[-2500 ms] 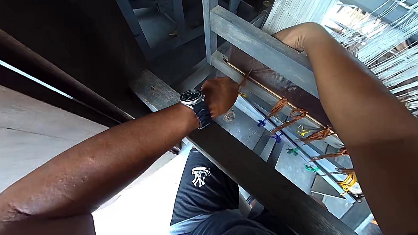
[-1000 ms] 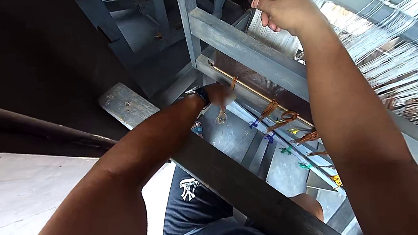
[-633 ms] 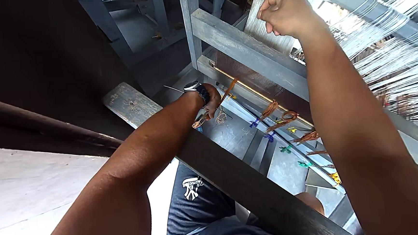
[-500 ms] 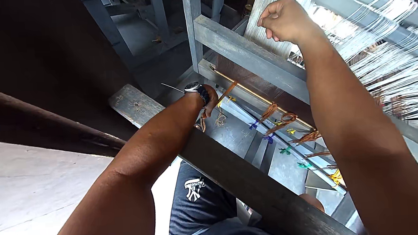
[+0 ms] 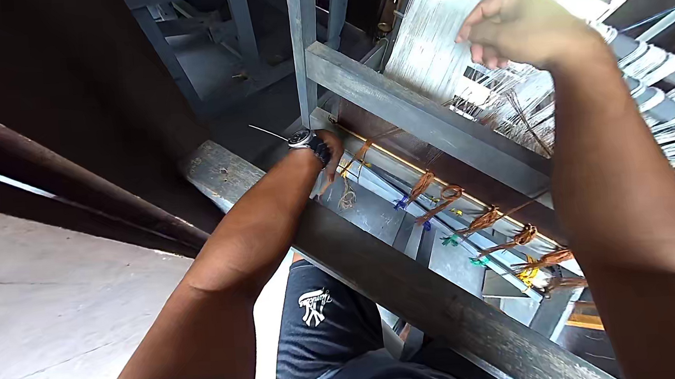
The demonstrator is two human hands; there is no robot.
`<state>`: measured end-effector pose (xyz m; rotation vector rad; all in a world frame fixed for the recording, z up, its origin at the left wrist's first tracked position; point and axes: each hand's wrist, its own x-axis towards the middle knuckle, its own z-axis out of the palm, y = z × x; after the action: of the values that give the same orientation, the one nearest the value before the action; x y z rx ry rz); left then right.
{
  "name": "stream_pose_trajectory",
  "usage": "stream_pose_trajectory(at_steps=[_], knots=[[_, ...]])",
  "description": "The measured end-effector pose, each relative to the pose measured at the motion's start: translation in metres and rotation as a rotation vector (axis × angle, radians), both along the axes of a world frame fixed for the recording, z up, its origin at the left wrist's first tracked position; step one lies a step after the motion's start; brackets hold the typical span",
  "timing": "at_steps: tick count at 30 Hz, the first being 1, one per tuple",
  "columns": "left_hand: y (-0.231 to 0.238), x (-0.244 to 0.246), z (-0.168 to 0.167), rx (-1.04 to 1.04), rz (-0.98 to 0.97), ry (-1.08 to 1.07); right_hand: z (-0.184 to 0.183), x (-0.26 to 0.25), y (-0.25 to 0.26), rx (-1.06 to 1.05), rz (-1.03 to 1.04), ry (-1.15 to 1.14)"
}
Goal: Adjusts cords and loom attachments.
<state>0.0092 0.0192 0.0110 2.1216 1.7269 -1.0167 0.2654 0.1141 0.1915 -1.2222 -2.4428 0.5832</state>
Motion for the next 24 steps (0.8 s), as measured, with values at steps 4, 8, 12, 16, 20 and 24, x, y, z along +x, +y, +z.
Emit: stream_pose_trajectory(at_steps=[4,8,12,16,20,24], knots=[[0.004,-0.026,0.015,0.025,0.031,-0.313,0.015,0.063,-0.028,-0.278,0.001,-0.183],[-0.003,-0.040,0.030,-0.077,0.038,-0.774,0.008,0.111,-0.027,-0.431,-0.204,-0.303],[-0.004,-0.030,0.022,-0.193,0.060,-1.052,-0.013,0.124,-0.016,-0.443,-0.541,-0.301],[0.000,-0.019,0.009,-0.268,0.024,-1.003,-0.043,0.124,-0.004,-0.465,-0.694,-0.237],[0.004,-0.011,-0.007,-0.278,0.020,-0.905,-0.068,0.126,0.001,-0.536,-0.707,-0.063],[0.000,0.000,-0.004,-0.293,0.082,-0.824,-0.082,0.137,0.001,-0.650,-0.666,0.144]])
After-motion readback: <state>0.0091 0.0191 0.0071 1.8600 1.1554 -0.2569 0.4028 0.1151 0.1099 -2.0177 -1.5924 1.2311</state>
